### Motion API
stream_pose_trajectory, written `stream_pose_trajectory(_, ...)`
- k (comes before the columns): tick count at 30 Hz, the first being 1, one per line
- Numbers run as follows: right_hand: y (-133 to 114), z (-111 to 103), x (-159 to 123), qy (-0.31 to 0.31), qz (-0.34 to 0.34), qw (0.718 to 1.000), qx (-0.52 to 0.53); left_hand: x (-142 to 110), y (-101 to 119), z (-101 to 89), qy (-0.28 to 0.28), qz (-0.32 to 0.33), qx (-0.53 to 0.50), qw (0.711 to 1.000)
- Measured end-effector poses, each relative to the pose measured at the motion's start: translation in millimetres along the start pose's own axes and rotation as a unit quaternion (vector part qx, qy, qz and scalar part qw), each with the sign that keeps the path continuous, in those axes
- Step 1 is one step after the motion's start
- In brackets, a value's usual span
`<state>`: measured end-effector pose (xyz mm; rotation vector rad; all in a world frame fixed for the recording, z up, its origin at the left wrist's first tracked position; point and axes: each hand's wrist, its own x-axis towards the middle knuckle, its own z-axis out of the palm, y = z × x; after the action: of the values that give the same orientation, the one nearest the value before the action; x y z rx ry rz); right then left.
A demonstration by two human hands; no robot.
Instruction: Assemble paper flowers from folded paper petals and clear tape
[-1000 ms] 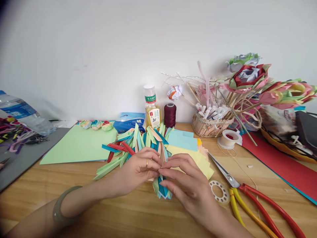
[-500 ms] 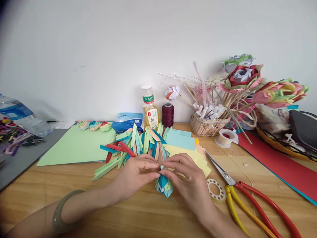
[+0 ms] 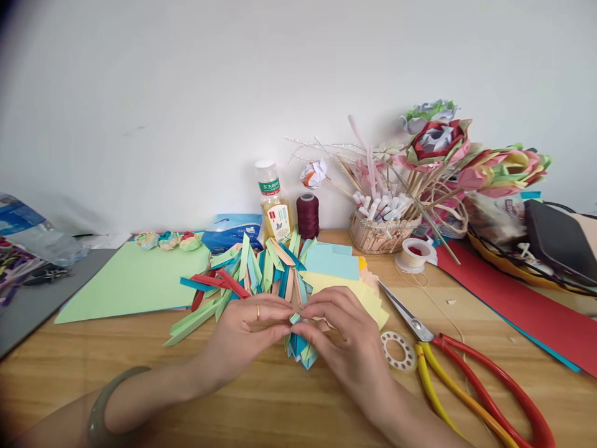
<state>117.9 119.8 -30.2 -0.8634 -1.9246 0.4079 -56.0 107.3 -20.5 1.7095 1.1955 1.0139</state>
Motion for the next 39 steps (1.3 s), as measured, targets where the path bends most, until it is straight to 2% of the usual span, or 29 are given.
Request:
stream_pose_trajectory(5, -2, -3, -4, 0.011, -0.054, 0.996, -0.074, -1, -6, 2.2, 0.036, 0.076, 0.009, 0.996)
stream_pose_trajectory(8, 0, -3, -6, 0.005, -0.057, 0.995, -0.082, -1, -9, 3.1, 0.057, 0.101, 0.026, 0.993)
stream_pose_trajectory(11, 1, -2, -6, -0.030, -0.023, 0.999, -0.029, 0, -8, 2.0, 0.057, 0.098, 0.035, 0.993)
stream_pose_trajectory(14, 0, -3, -4, -0.086, 0.062, 0.992, 0.069, 2, -4, -1.4, 0.029, 0.088, 0.016, 0.996)
stream_pose_trajectory(16, -1, -4, 0, -0.119, 0.146, 0.972, 0.138, 4, -2, -4.5, -0.001, 0.071, -0.011, 0.997)
stream_pose_trajectory(19, -3, -6, 6, -0.173, 0.254, 0.918, 0.251, 8, 3, -8.5, -0.046, 0.013, -0.058, 0.997)
stream_pose_trajectory(21, -3, -6, 9, -0.202, 0.296, 0.880, 0.313, 10, 6, -9.9, -0.076, -0.055, -0.103, 0.990)
stream_pose_trajectory(23, -2, -5, 12, -0.214, 0.319, 0.857, 0.345, 11, 7, -10.2, -0.103, -0.125, -0.146, 0.976)
stream_pose_trajectory(26, -1, -5, 13, -0.212, 0.333, 0.849, 0.352, 12, 6, -9.5, -0.117, -0.179, -0.159, 0.964)
stream_pose_trajectory(32, 0, -5, 12, -0.208, 0.344, 0.842, 0.360, 11, 4, -10.7, -0.106, -0.167, -0.143, 0.970)
stream_pose_trajectory(39, 3, -3, 7, -0.190, 0.337, 0.852, 0.354, 12, 5, -14.1, -0.124, -0.203, -0.138, 0.961)
